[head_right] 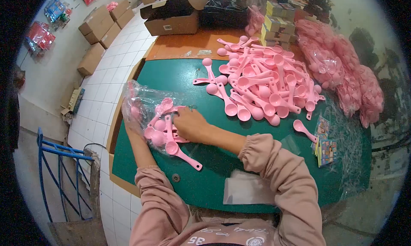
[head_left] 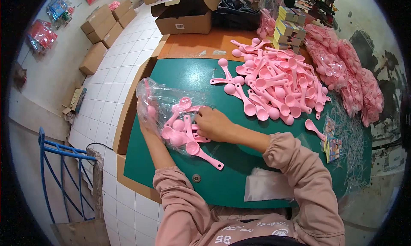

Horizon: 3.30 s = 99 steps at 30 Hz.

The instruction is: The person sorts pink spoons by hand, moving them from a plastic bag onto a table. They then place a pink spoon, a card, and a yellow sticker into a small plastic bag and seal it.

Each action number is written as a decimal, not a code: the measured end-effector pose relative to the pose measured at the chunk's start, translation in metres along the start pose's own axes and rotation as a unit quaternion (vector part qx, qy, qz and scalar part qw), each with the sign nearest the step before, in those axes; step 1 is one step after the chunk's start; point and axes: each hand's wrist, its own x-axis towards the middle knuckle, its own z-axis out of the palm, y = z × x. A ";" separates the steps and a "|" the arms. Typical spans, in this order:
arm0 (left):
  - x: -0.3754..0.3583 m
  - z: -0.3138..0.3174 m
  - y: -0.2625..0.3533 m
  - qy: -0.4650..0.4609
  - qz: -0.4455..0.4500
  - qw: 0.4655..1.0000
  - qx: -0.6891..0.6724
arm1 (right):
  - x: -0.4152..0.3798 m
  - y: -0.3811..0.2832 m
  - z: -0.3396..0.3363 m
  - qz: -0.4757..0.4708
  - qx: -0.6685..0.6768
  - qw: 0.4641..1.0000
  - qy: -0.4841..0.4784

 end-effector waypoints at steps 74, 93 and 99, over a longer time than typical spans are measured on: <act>0.037 -0.046 -0.034 -0.170 -0.190 0.883 -0.395 | -0.076 0.072 -0.108 0.052 -0.236 0.958 0.155; -0.042 0.203 0.075 -0.014 -0.013 0.985 -0.173 | -0.130 0.016 -0.224 0.041 0.280 0.855 0.434; -0.065 0.240 0.098 0.042 0.080 0.986 -0.143 | -0.163 0.009 -0.254 0.102 0.212 0.964 0.125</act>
